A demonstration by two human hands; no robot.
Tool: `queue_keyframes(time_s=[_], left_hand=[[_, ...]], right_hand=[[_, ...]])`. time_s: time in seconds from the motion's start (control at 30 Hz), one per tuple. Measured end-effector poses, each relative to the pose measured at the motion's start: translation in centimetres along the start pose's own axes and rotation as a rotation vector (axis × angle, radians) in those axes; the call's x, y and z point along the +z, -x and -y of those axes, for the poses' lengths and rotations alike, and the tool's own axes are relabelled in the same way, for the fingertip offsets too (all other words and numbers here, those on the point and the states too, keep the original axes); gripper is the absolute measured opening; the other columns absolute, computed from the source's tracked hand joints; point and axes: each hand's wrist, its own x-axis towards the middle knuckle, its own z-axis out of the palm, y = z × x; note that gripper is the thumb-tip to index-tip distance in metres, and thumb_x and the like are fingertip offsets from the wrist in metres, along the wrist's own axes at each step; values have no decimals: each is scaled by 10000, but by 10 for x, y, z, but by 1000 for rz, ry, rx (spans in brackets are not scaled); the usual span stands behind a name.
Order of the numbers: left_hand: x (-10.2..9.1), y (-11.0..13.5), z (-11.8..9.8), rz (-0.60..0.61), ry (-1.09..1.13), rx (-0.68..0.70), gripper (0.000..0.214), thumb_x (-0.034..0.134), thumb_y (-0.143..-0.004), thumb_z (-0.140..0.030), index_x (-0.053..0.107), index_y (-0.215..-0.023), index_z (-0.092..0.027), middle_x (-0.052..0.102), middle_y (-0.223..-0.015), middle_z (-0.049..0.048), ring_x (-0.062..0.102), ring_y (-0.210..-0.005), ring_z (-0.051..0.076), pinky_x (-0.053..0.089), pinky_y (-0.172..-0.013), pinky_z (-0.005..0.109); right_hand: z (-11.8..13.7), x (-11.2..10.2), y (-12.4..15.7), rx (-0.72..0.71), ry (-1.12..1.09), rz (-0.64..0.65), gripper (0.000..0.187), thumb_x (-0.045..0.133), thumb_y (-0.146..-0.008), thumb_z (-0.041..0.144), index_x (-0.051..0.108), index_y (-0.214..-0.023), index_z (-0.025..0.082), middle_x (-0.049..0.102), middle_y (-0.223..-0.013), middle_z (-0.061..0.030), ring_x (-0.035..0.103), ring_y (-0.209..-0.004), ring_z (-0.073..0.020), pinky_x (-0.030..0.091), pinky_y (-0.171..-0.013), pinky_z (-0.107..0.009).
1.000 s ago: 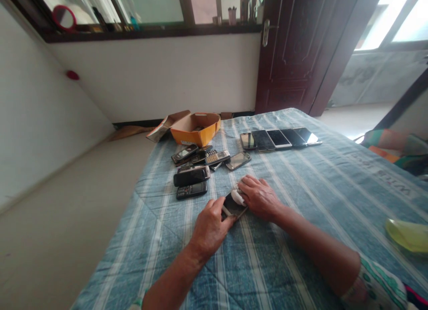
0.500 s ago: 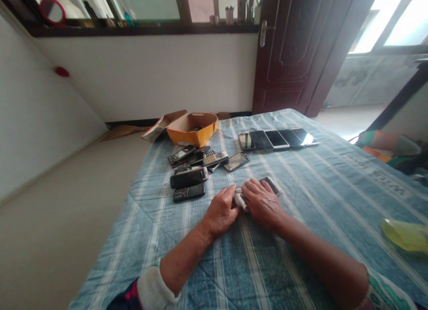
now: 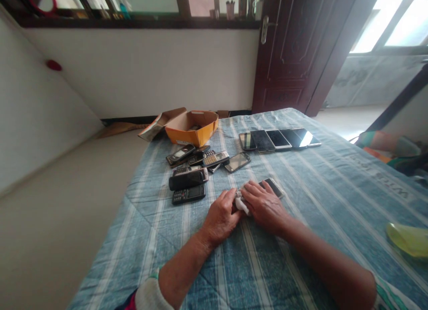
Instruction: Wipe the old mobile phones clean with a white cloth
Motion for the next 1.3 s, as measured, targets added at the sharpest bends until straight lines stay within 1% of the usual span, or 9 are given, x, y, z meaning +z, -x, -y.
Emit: queue_keyframes(time_s=[0.2,0.4,0.6,0.7,0.83,0.93,1.07,1.23,1.3], left_hand=[[0,0,0,-1,14,-2,367,720,-712,-183,577,-1050,-179,576,-873,15,577,-753,162,488,-675,272],[-1,-1,0,-2,-22,17,315,650,-721,-125,574,-1024,-164,588,-907,38,585,-827,189,495,-763,312],[0,0,2,10,-15,23,330,619,-736,-139,561,-1059,-169,585,-927,40,582,-836,189,497,-739,301],[-1,0,3,17,-25,22,344,623,-740,-147,558,-1076,-176,589,-938,39,585,-854,194,499,-770,314],[-5,-1,0,32,-28,20,385,626,-725,-123,558,-1101,-161,593,-959,49,588,-904,207,493,-823,332],[-6,0,0,49,-17,29,361,616,-697,-91,574,-1047,-171,585,-940,36,588,-880,192,498,-791,307],[-6,0,1,69,-2,32,310,612,-695,-108,584,-997,-176,568,-932,34,590,-831,176,503,-727,278],[-6,0,2,66,-22,59,358,593,-696,-101,585,-1045,-183,568,-929,34,589,-857,184,507,-789,306],[-6,0,2,68,-35,51,339,587,-699,-98,588,-1027,-185,558,-912,31,587,-830,178,511,-762,296]], right_hand=[[-12,-1,-4,66,37,-54,285,394,-978,239,594,-1178,205,598,-1256,-113,447,-1260,-264,239,-1075,-518],[-3,2,3,-100,-47,-19,316,458,-954,223,552,-1256,225,575,-1305,-96,393,-1328,-259,189,-1118,-503],[-3,-7,4,-142,-78,78,345,462,-934,165,552,-1261,232,549,-1346,-93,381,-1348,-270,188,-1111,-546],[1,-8,-3,-127,-81,89,336,463,-923,154,568,-1232,232,556,-1326,-91,382,-1344,-272,188,-1108,-559],[8,-5,-8,-85,-81,62,328,460,-916,145,569,-1221,199,588,-1248,-97,395,-1322,-253,209,-1112,-521],[9,-3,-1,-89,-80,47,343,459,-917,143,564,-1235,216,576,-1271,-92,386,-1327,-253,208,-1115,-520],[8,-1,10,-88,-73,18,350,445,-929,145,567,-1243,237,558,-1313,-96,387,-1331,-254,208,-1113,-536],[16,0,11,-87,-95,12,363,466,-927,165,550,-1272,241,571,-1302,-84,378,-1342,-254,203,-1121,-534],[15,0,13,-88,-102,12,358,469,-933,177,549,-1274,246,570,-1312,-75,371,-1348,-250,195,-1126,-532]])
